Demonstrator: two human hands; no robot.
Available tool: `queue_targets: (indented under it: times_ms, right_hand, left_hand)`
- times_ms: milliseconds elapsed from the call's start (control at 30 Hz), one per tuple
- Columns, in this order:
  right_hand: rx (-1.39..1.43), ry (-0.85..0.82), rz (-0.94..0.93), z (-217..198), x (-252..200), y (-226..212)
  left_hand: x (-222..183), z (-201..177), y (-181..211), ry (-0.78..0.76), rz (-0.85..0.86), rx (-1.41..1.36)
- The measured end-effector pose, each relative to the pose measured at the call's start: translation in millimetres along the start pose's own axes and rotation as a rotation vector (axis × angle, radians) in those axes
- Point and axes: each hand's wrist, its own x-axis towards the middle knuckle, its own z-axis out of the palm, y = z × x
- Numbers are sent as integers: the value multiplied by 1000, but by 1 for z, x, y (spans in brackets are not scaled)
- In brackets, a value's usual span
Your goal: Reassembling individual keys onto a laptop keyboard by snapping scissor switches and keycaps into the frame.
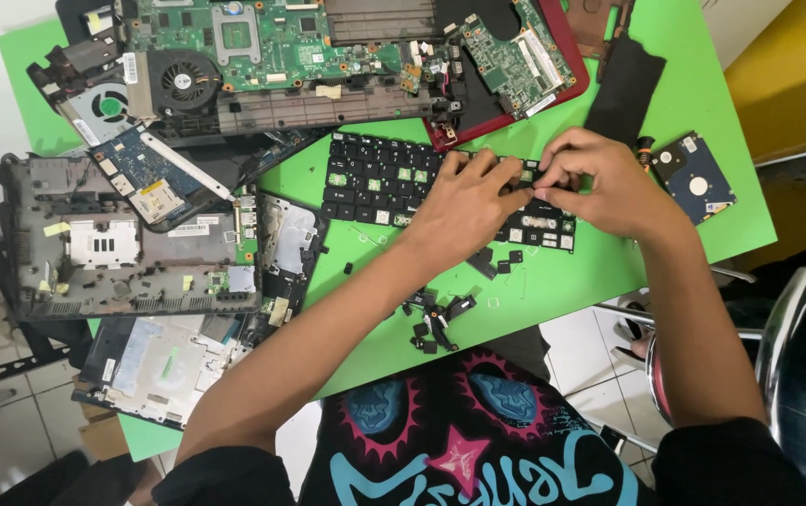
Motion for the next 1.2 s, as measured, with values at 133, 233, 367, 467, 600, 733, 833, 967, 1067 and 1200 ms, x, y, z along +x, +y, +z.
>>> queue_targets:
  times_ms: [133,233,367,467,600,733,833,967,1067,1200]
  right_hand:
    - [-33,-41,39,-1,5,-8]
    - [-79,-68,57,-2,8,-9]
    - [-145,-101,96,-1,9,-8]
    - [-177,-89,83,0,6,-5]
    - [-118,-56,16,0,2,0]
    - [-187,-64,-29,-1,0,4]
    - [-104,-77,-13,-4,3,3]
    - [-83,-81,7,-5,8,5]
    - [-82,-70,23,-2,7,12]
    - [-97,-62,3,0,6,15]
  left_hand:
    - [0,3,1,-32,1,-16]
    - [0,4,-1,-48,-8,-54]
    - [-2,8,-2,-58,44,-58]
    - [-5,15,-4,-50,58,-62]
    - [-8,21,-11,6,67,-118]
    - [-11,24,-9,9,79,-89]
    - [-11,25,-11,30,81,-104]
    - [-10,18,-14,-78,-15,-218]
    - [-6,16,-16,-115,-128,-365]
    - [-7,17,-26,-32,-331,-670]
